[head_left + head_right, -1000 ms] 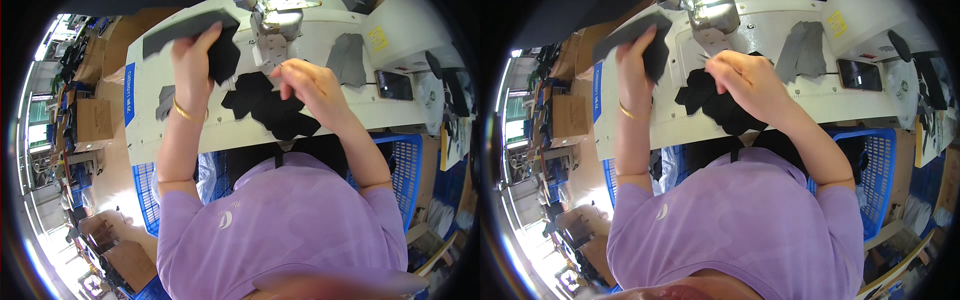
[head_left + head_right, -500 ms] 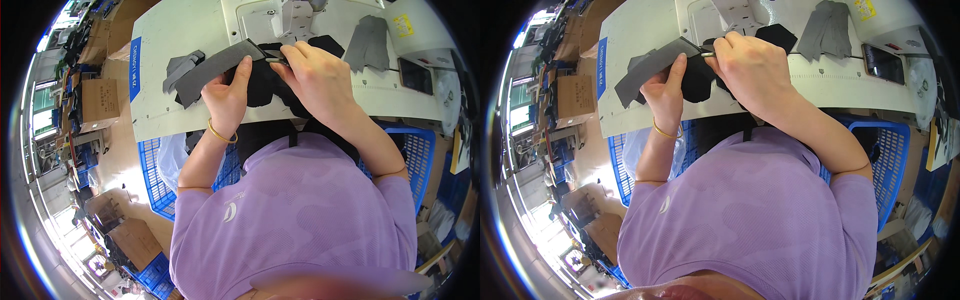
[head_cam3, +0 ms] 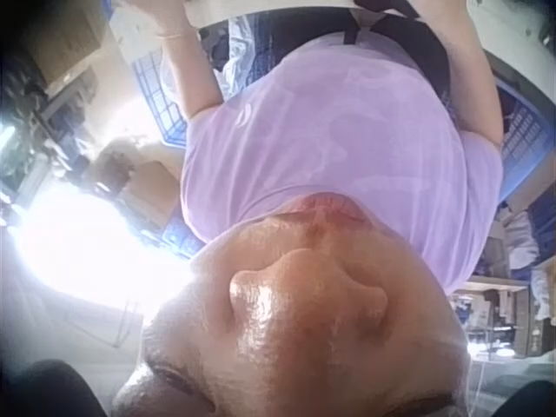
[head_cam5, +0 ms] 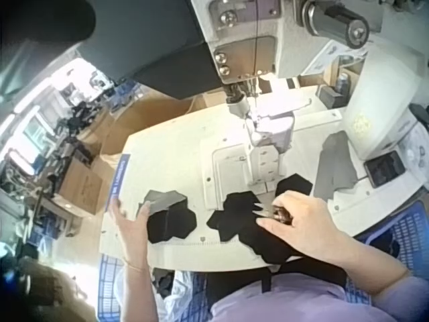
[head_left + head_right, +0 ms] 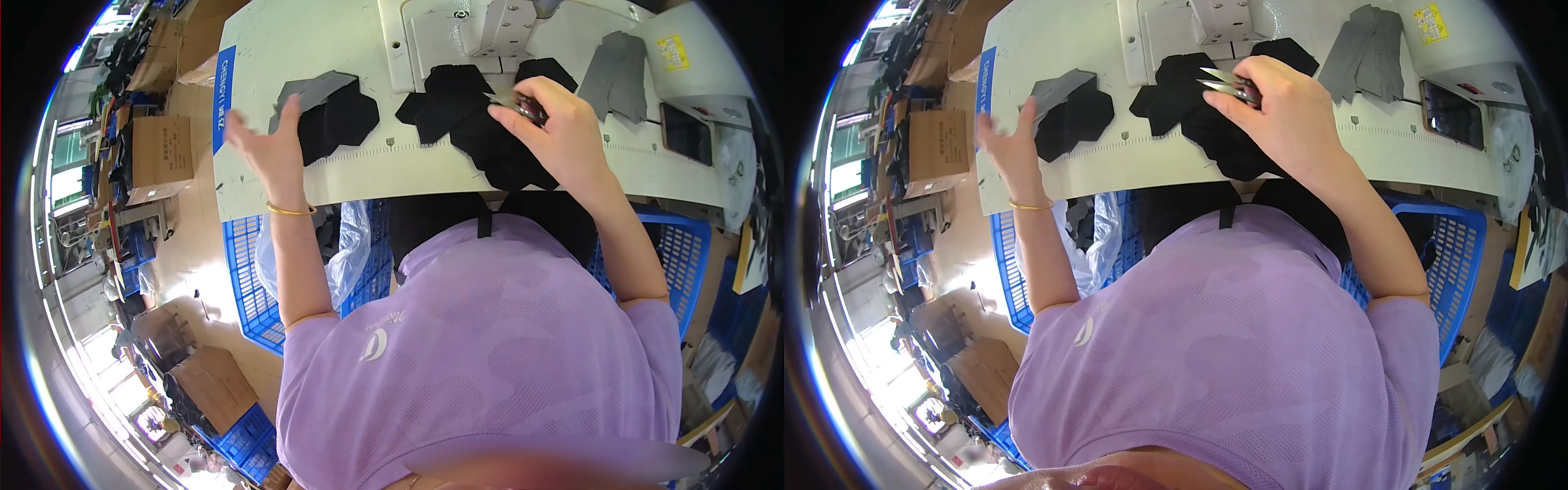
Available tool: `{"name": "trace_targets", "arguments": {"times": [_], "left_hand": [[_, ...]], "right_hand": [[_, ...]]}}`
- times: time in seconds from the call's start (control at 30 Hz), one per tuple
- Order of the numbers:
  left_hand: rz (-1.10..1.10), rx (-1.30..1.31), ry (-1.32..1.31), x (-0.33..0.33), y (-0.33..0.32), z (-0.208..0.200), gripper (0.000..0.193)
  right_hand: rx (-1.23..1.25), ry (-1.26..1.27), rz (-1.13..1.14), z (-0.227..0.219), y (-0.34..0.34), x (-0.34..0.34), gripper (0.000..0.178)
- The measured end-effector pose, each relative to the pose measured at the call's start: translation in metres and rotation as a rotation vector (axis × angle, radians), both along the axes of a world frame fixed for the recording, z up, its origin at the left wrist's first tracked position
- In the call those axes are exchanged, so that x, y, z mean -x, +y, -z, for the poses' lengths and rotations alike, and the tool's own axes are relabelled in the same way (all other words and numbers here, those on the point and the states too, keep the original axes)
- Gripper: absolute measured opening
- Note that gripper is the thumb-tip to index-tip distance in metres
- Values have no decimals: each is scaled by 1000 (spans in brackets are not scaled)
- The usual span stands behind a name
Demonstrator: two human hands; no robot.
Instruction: Using an industrial sewing machine to join black fabric shoe components together.
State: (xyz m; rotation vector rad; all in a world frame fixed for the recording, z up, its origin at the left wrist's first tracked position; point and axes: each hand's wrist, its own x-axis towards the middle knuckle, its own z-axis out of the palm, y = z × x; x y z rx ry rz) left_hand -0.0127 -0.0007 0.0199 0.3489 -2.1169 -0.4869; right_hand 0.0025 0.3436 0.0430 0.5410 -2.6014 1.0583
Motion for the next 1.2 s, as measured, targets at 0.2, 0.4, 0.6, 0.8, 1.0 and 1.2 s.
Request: {"name": "trace_targets", "arguments": {"times": [0.2,0.4,0.6,0.8,1.0,1.2], "left_hand": [[915,242,-100,-11,100,-15,40],[899,521,-561,-13,131,-1,36],[981,469,-423,9,105,-10,17],[872,137,-27,27,91,-60,34],[1605,-469,-265,14,124,-62,47],[1010,-863,-613,-2,161,-71,16]], "right_hand": [[42,130,-248,44,5,-12,26],[-165,274,-304,57,6,-8,30],[-104,304,-344,58,5,-5,25],[-58,321,-305,55,11,-3,34],[578,-239,-140,-15,-7,-18,22],[727,-468,-20,-8,-4,-17,20]]}}
